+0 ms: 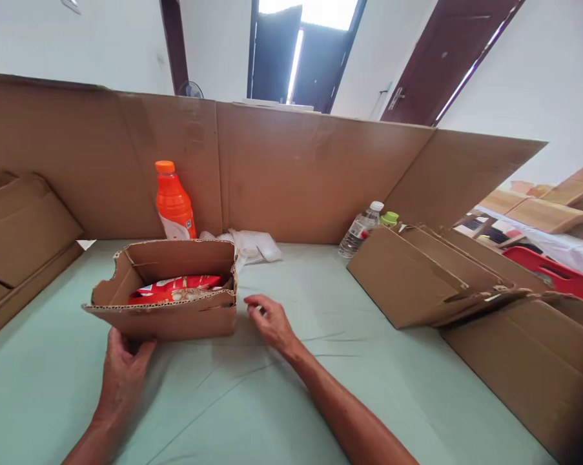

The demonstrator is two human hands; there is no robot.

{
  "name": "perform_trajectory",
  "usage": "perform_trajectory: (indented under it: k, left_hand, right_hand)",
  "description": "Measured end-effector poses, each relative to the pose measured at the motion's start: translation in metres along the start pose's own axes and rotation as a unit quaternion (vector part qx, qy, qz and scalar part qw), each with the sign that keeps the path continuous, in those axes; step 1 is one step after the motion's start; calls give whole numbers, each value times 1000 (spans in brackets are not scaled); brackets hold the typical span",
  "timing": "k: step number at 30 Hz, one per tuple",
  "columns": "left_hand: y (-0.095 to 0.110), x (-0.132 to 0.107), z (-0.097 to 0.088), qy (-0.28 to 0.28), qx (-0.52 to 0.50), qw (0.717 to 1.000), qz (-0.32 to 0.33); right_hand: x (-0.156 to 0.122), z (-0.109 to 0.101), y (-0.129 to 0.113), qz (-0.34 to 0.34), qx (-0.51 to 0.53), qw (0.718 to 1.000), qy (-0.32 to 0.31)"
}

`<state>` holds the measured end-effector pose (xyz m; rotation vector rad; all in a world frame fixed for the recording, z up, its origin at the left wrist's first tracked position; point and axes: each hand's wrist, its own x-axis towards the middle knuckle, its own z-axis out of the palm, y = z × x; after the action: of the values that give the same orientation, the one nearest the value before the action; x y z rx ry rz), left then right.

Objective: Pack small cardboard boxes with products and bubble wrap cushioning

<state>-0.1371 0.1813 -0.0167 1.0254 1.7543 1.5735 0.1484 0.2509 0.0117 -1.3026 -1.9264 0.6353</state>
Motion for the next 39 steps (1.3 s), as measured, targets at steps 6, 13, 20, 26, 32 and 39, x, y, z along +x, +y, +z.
perform_trajectory:
  k: [6, 13, 20, 26, 32, 39]
  left_hand:
    - [-3, 4, 3, 24, 24, 999, -6]
    - [-5, 5, 5, 19, -2, 1000, 0]
    - [-8, 5, 2, -2, 34, 999, 32]
    - [1, -1, -3, 2, 79, 996, 48]
    - [22, 1, -19, 79, 173, 969, 158]
    - [13, 11, -22, 27, 133, 986, 94]
  right_hand:
    - [109, 5, 7, -27, -82, 995, 43]
    - [148, 4, -16, -47, -63, 993, 92]
    - [12, -69, -7, 87, 7, 978, 188]
    - [-94, -110, 14, 179, -37, 956, 228]
    - [-87, -78, -42, 53, 10, 989, 135]
    - [-12, 8, -63, 81, 64, 993, -52]
